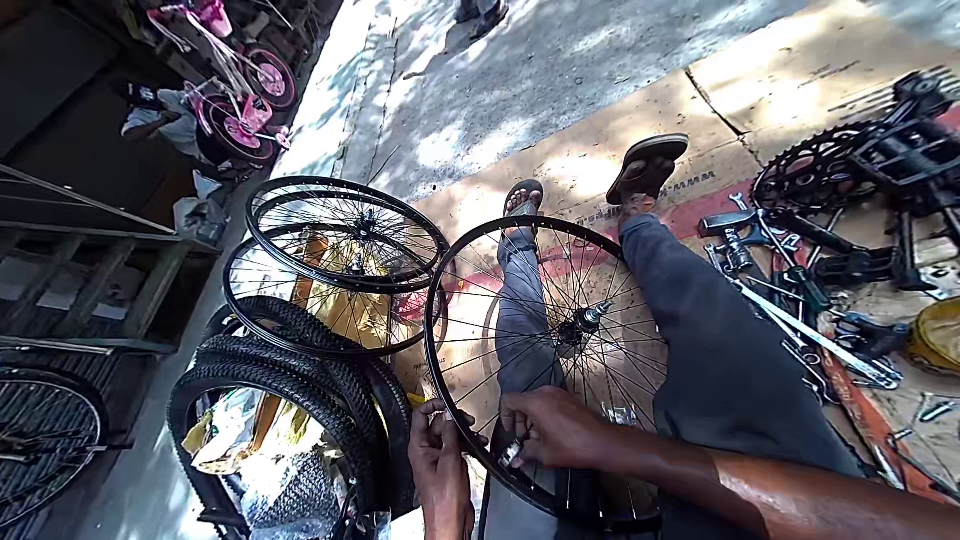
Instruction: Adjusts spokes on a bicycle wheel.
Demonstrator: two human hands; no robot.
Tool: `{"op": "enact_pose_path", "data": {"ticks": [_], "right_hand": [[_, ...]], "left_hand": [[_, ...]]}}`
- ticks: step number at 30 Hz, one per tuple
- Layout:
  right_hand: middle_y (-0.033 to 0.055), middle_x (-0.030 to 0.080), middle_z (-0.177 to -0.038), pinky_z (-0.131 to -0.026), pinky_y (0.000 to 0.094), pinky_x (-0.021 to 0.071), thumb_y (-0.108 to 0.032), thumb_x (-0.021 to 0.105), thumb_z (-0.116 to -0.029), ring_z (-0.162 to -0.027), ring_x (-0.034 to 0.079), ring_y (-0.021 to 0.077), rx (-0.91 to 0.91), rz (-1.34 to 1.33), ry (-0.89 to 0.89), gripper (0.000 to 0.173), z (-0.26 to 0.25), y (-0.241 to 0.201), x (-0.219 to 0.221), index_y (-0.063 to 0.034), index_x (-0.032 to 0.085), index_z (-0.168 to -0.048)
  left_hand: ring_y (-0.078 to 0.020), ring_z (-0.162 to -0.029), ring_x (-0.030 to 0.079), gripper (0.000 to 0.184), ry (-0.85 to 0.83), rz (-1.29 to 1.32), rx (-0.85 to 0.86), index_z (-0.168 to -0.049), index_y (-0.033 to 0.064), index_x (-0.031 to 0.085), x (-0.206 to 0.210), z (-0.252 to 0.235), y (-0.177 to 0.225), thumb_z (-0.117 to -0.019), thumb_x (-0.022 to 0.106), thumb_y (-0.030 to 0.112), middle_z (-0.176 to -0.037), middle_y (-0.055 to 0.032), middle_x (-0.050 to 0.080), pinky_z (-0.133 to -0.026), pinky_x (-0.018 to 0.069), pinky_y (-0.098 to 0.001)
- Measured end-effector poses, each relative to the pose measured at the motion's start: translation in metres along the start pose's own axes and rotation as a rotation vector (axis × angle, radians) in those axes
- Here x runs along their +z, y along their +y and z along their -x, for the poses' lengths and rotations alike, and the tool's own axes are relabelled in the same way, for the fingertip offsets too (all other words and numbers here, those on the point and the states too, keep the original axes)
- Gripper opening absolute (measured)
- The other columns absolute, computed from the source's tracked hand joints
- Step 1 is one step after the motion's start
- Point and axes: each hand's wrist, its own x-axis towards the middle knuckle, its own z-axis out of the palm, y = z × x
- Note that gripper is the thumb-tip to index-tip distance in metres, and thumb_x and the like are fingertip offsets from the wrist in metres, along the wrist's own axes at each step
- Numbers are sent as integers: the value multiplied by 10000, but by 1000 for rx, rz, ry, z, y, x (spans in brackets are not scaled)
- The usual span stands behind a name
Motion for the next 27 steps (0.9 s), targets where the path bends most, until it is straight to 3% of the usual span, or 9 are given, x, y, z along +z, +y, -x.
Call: {"op": "enact_pose_path", "data": {"ticks": [3,6,9,13,16,20,23,25,27], "right_hand": [[135,703,-921,-756,560,536,-99,629,-916,-876,698,333,-67,263,17,194,-3,-4,12,-98,672,-1106],[119,709,-978,-866,541,527,-301,712,-974,-886,684,295,-133,101,-229,372,-1,1,-12,-101,628,-1276],[96,626,-1081,-914,470,495,-404,682,-987,-997,620,248,-187,-2,-225,352,3,10,-14,-102,668,-1167],[102,576,-1108,-913,446,492,-367,685,-986,-1057,582,262,-150,90,-167,269,0,4,-11,-110,699,-1066],[90,606,-1120,-952,431,492,-309,659,-1010,-1086,595,248,-105,161,-163,218,5,7,-23,-112,693,-1097],[46,677,-1017,-893,400,526,-353,577,-1056,-970,655,179,-177,83,-110,271,5,13,-18,-115,702,-1095],[73,678,-887,-782,453,525,-367,492,-1090,-837,669,215,-201,5,-89,334,-5,8,-7,-86,668,-1055],[81,670,-931,-807,440,531,-336,568,-1060,-865,660,214,-228,11,-148,282,-7,10,-13,-77,679,-1045],[109,632,-1002,-847,464,514,-287,655,-1014,-923,628,256,-225,61,-199,229,-3,10,-15,-67,701,-1056]], "left_hand": [[-217,-633,676,195,-12,18,14,-1165,-23,469,4,0,1,-989,383,-25,-807,-125,647,-558,602,-340],[-230,-642,683,241,14,14,-19,-1246,-25,444,1,2,0,-1015,378,-13,-825,-149,663,-567,601,-340],[-241,-626,686,189,11,8,11,-1192,-35,487,-1,0,-5,-1029,393,-10,-810,-161,668,-548,603,-341],[-219,-634,677,182,-3,34,39,-1142,-23,480,1,-1,-6,-992,378,-14,-800,-124,649,-553,602,-340],[-236,-621,680,252,45,26,-10,-1270,-26,444,3,2,-3,-1029,373,-9,-822,-154,665,-541,596,-339],[-257,-598,692,194,49,20,5,-1184,-56,509,1,1,-3,-1038,388,-20,-803,-186,690,-522,601,-352],[-242,-595,684,181,20,16,26,-1157,-54,503,2,1,-1,-1021,386,-32,-799,-163,677,-519,600,-344],[-238,-611,683,221,14,26,8,-1191,-53,485,2,3,0,-998,377,-43,-828,-165,678,-534,600,-338],[-251,-652,689,298,31,21,-32,-1312,-38,454,1,0,2,-1031,362,5,-884,-191,693,-568,591,-340]]}}
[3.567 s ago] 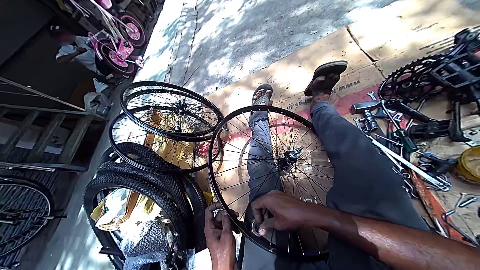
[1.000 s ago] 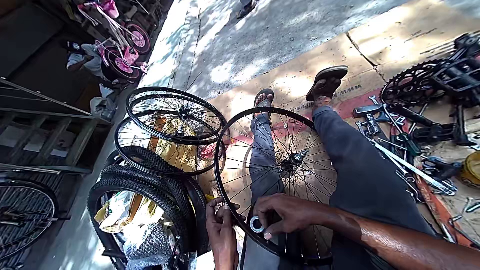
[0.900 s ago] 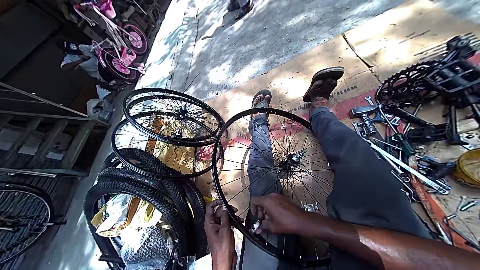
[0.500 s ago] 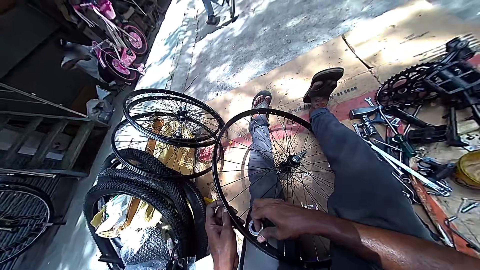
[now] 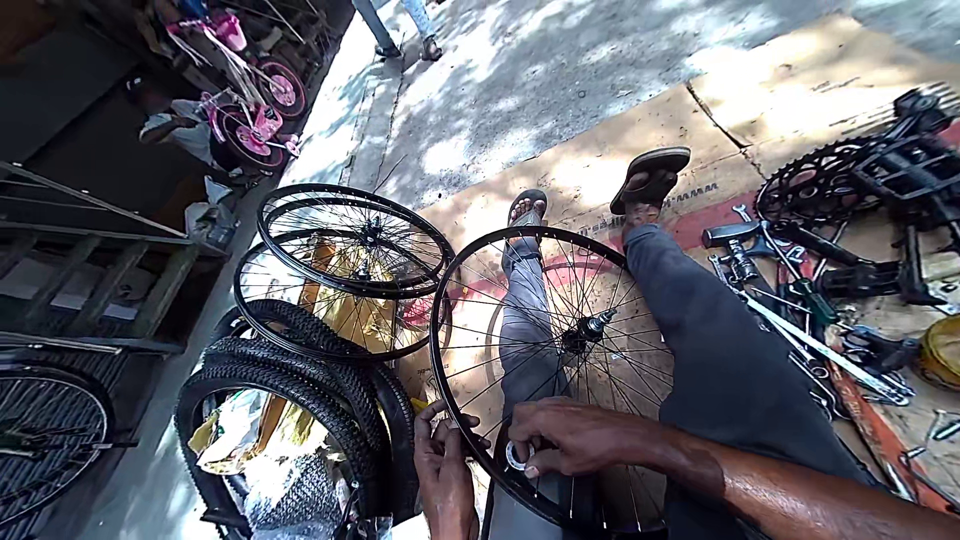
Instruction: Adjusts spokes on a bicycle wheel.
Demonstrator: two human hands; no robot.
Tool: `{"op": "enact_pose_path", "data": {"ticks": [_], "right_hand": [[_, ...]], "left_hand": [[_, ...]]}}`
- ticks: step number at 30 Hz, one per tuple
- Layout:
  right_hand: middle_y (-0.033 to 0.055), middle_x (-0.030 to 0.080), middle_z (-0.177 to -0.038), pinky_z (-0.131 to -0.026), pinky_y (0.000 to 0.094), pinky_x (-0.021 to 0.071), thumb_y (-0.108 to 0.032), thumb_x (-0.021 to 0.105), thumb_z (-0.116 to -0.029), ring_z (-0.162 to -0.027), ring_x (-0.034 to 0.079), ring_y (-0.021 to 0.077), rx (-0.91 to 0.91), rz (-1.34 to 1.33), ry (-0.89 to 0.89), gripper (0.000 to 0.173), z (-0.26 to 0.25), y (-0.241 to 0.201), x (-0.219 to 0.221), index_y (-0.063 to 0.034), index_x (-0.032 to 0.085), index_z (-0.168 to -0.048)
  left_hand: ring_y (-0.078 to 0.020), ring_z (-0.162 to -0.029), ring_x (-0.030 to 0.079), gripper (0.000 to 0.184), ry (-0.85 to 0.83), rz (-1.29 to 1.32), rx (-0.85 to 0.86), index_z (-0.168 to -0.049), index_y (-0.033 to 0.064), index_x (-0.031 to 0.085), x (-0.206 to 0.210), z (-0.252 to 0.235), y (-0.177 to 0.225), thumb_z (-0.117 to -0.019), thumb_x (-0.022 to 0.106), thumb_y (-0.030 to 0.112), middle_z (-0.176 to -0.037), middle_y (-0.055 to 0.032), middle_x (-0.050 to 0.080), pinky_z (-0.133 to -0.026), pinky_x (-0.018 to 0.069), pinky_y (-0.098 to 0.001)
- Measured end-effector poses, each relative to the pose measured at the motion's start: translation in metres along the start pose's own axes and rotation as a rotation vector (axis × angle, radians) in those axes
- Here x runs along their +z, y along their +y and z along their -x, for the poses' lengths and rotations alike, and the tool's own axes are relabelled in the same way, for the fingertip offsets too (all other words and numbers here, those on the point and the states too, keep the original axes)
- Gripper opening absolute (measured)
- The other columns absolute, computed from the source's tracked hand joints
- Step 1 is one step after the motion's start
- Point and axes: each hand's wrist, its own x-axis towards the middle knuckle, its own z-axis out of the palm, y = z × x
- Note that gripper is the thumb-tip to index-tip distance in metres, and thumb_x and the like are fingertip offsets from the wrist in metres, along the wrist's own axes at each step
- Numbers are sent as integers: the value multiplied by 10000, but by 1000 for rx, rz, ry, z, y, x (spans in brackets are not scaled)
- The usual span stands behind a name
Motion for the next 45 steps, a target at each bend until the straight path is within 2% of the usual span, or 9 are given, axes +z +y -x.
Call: {"op": "enact_pose_path", "data": {"ticks": [6,12,21,25,30,32,37,43,45], "right_hand": [[147,621,-1123,-952,471,510,-260,607,-1042,-1082,619,308,13,95,53,226,10,-3,1,-58,667,-1123],[-28,698,-1021,-1008,350,518,-360,508,-1074,-1070,655,130,117,468,573,265,16,10,-25,-176,693,-1031],[114,708,-954,-858,527,549,-268,697,-989,-853,693,297,-58,96,81,370,0,-8,10,-103,605,-1307],[124,676,-780,-668,567,519,-146,650,-900,-735,683,338,22,314,140,173,-7,-13,19,-114,663,-1069],[75,698,-1120,-919,377,546,-290,804,-903,-1005,659,170,-79,-193,61,298,21,-8,-23,-50,704,-1049],[47,722,-1021,-792,336,566,-258,828,-884,-855,673,131,22,-217,150,284,21,-10,-17,-60,695,-1040],[110,698,-830,-676,549,527,-112,566,-953,-784,698,313,-7,315,189,140,8,-16,5,-119,683,-1031],[151,685,-1158,-1029,597,435,-360,656,-996,-1111,643,349,-19,223,-127,478,16,-24,-10,-89,561,-1378],[122,695,-1042,-1011,566,449,-413,625,-1022,-1001,662,305,-14,120,-115,465,16,-20,-14,-101,570,-1363]], "left_hand": [[-197,-687,625,353,-39,-226,-30,-1382,104,526,8,-60,10,-1118,384,291,-972,-106,665,-570,526,-319],[-186,-662,578,492,85,-502,255,-1508,125,423,27,-47,19,-1047,491,281,-854,-68,595,-616,529,-412],[-143,-618,651,367,48,-259,126,-1376,-56,446,0,31,-5,-1076,335,122,-815,-73,643,-533,574,-293],[-196,-549,662,276,-6,-182,178,-1271,-50,521,-4,16,0,-1024,436,39,-709,-92,665,-480,577,-327],[-212,-580,670,224,9,-94,212,-1215,-61,553,10,14,12,-1011,487,5,-753,-120,674,-485,580,-324],[-232,-616,686,196,39,-75,228,-1158,-73,595,11,12,11,-994,506,-13,-835,-149,692,-502,600,-341],[-222,-672,673,224,-4,-53,203,-1167,-63,556,10,12,14,-964,469,-28,-859,-137,658,-550,590,-328],[-220,-571,674,164,22,-74,158,-1150,-68,567,4,13,12,-1007,506,-14,-796,-165,701,-438,549,-303],[-205,-553,656,140,13,-79,151,-1112,-68,590,2,10,11,-1011,516,-6,-782,-164,698,-422,521,-285]]}}
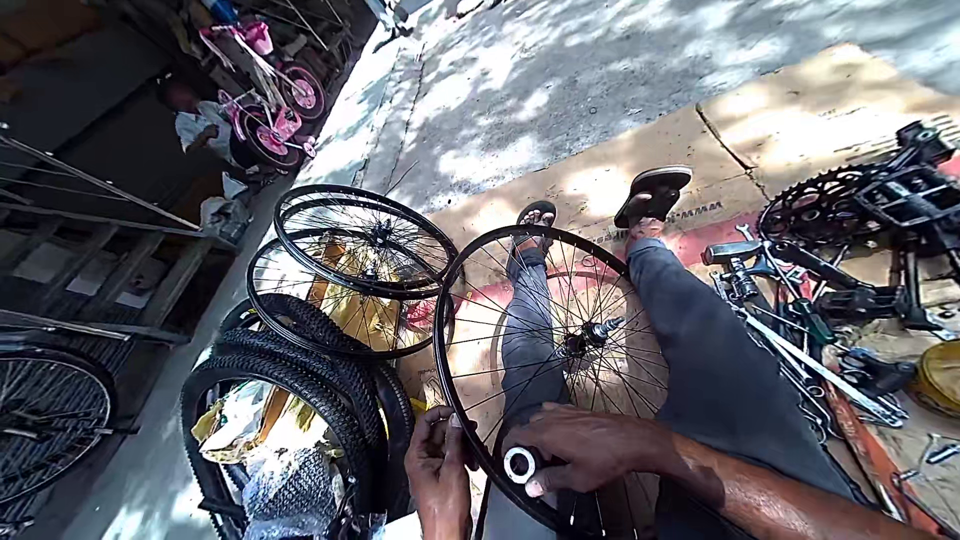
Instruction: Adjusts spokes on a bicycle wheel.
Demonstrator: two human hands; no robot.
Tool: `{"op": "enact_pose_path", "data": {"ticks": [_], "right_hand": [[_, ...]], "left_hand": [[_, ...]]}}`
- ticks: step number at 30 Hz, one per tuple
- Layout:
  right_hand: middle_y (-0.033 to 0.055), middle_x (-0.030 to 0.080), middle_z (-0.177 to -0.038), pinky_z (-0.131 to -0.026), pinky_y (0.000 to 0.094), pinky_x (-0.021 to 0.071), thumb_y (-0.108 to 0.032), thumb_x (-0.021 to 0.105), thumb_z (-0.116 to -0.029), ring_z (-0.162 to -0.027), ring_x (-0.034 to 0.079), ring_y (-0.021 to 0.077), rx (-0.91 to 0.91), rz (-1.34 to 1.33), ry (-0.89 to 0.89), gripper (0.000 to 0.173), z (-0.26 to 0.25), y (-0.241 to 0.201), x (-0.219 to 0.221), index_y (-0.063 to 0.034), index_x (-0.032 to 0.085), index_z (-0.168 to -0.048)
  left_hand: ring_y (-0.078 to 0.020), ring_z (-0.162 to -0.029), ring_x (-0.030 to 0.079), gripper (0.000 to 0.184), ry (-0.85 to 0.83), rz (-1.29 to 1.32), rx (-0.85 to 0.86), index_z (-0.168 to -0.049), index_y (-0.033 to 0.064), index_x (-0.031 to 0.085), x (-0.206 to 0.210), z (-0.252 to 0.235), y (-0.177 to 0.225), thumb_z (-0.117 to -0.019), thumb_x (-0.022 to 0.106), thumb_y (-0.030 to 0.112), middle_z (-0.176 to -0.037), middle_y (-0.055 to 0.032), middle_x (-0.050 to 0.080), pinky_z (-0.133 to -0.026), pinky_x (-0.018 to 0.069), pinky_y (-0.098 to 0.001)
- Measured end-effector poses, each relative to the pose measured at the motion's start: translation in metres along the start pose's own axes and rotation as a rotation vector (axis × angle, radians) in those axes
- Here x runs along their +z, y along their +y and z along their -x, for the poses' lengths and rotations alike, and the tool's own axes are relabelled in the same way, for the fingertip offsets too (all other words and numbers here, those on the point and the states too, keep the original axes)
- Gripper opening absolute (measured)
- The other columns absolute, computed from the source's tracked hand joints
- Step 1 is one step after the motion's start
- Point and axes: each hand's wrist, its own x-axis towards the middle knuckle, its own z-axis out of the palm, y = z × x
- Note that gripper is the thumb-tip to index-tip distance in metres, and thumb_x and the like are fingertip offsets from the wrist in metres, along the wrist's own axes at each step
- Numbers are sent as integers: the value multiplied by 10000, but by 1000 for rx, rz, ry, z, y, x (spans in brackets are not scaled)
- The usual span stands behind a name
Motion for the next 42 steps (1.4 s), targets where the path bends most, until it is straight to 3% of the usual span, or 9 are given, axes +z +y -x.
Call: {"op": "enact_pose_path", "data": {"ticks": [6,12,15,19,24,28,31,37,42], "right_hand": [[134,669,-784,-678,560,522,-74,640,-904,-740,678,352,165,186,265,184,-17,-9,27,-101,648,-1085],[96,641,-1081,-962,512,455,-359,619,-1029,-1053,620,265,-133,-85,46,304,2,12,0,-94,650,-1175],[84,635,-994,-804,453,508,-216,715,-950,-905,628,237,25,-67,243,155,-5,1,14,-76,669,-998],[113,668,-822,-632,504,528,-83,642,-898,-731,681,311,73,230,401,189,-17,-4,39,-101,637,-1086],[102,654,-1012,-940,515,475,-337,640,-1021,-962,638,271,-81,-72,13,327,0,6,-1,-82,613,-1224],[98,622,-981,-772,454,525,-228,728,-947,-857,626,247,44,-74,237,182,-9,-1,15,-69,657,-1001],[125,667,-881,-641,509,548,-60,641,-898,-759,686,316,93,226,384,197,-18,-4,37,-95,633,-1092],[92,644,-1014,-918,488,494,-375,612,-1033,-959,636,251,-78,-91,23,322,0,6,1,-94,637,-1189],[127,660,-984,-852,487,530,-227,727,-938,-907,653,283,125,-24,278,215,-8,-7,16,-63,639,-1044]], "left_hand": [[-185,-605,653,264,-45,-7,10,-1239,-54,496,2,5,3,-978,457,-40,-846,-137,671,-461,529,-267],[-212,-567,677,173,-13,51,-51,-1166,-77,560,-3,4,3,-999,529,-48,-860,-194,724,-421,533,-283],[-191,-564,656,146,-14,37,-29,-1125,-73,579,-1,2,2,-1001,511,-38,-814,-167,701,-423,512,-262],[-178,-622,646,271,-63,44,0,-1221,-56,513,1,6,2,-957,451,-48,-856,-141,666,-483,522,-256],[-216,-612,679,227,-44,104,-45,-1226,-71,528,-5,5,-1,-1007,495,-24,-865,-197,707,-486,554,-288],[-195,-601,661,165,-29,69,-39,-1137,-67,573,-5,1,-2,-993,497,-38,-820,-169,692,-486,541,-276],[-209,-663,667,275,-51,57,-29,-1227,-62,528,-1,3,2,-958,471,-54,-858,-158,670,-525,554,-291],[-233,-610,674,200,-43,83,-69,-1200,-76,555,-6,5,0,-1012,525,-17,-860,-211,704,-472,540,-295],[-202,-613,648,200,-56,80,-26,-1149,-68,572,-3,2,0,-970,487,-45,-848,-167,678,-476,520,-276]]}}
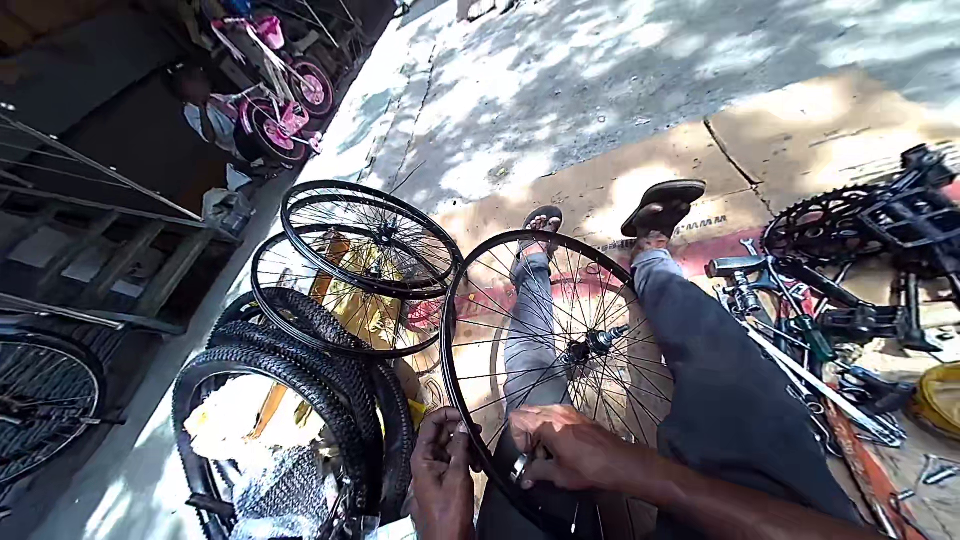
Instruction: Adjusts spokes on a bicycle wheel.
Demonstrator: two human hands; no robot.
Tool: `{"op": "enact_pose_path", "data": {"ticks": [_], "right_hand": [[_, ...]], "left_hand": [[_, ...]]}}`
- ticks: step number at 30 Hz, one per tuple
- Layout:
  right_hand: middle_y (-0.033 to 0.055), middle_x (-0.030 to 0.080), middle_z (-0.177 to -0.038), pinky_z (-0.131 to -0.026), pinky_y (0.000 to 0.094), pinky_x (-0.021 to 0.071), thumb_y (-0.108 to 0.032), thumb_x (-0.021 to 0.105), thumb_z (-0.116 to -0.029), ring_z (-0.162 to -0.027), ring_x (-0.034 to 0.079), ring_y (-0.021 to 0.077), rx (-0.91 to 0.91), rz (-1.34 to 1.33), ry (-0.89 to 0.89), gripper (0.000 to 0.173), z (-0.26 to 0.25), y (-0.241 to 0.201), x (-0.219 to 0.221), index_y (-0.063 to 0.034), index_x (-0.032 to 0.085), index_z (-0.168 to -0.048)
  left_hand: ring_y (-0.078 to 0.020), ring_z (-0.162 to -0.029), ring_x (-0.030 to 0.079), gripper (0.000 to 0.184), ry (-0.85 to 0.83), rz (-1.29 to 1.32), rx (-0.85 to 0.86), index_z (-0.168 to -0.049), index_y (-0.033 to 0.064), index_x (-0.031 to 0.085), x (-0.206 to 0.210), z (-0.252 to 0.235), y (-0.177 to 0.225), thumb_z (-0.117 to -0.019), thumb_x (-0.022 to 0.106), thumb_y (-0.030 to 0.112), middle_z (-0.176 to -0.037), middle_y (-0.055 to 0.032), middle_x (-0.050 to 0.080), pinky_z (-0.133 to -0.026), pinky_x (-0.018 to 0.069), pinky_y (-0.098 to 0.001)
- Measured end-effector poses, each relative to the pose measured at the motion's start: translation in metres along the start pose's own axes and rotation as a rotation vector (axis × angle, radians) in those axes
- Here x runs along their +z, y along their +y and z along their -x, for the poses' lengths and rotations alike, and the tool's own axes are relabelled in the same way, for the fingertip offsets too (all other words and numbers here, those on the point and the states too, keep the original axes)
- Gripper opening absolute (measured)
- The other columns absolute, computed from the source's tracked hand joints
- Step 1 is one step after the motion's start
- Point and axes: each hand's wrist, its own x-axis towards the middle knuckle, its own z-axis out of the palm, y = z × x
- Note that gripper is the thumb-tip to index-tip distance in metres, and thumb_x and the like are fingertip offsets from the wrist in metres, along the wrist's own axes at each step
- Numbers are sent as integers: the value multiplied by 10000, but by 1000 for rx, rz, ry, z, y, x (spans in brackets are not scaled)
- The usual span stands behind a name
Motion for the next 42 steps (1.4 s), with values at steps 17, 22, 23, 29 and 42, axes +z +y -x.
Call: {"op": "enact_pose_path", "data": {"ticks": [17,22,23,29,42], "right_hand": [[160,688,-902,-800,568,542,-144,564,-982,-868,699,367,29,258,2,213,-1,-5,22,-109,624,-1183],[94,656,-927,-882,487,503,-337,652,-1010,-878,644,255,-128,-36,-257,303,-2,9,-13,-90,618,-1182],[96,637,-993,-930,452,481,-343,600,-1040,-953,621,238,-176,-98,-269,296,-2,13,-17,-72,646,-1149],[96,640,-999,-841,437,538,-398,688,-987,-880,642,232,-50,-21,-63,356,-3,6,-3,-79,615,-1128],[125,656,-758,-737,538,527,-155,612,-940,-730,674,335,-62,273,14,195,-2,-1,22,-97,630,-1126]], "left_hand": [[-228,-621,679,330,38,34,-28,-1327,-55,499,2,4,2,-998,495,-39,-852,-202,704,-484,539,-284],[-218,-586,657,160,39,39,-21,-1146,-79,578,-1,0,-5,-1005,528,-24,-829,-204,699,-462,522,-279],[-214,-602,660,164,27,29,-13,-1144,-76,581,-2,-1,-5,-1001,518,-25,-840,-199,701,-472,523,-277],[-218,-597,656,358,26,18,-46,-1349,-43,464,1,3,1,-991,475,-41,-846,-196,691,-485,526,-282],[-211,-610,665,310,31,-3,-26,-1317,-27,471,6,4,4,-1007,475,-30,-833,-177,691,-478,518,-269]]}}
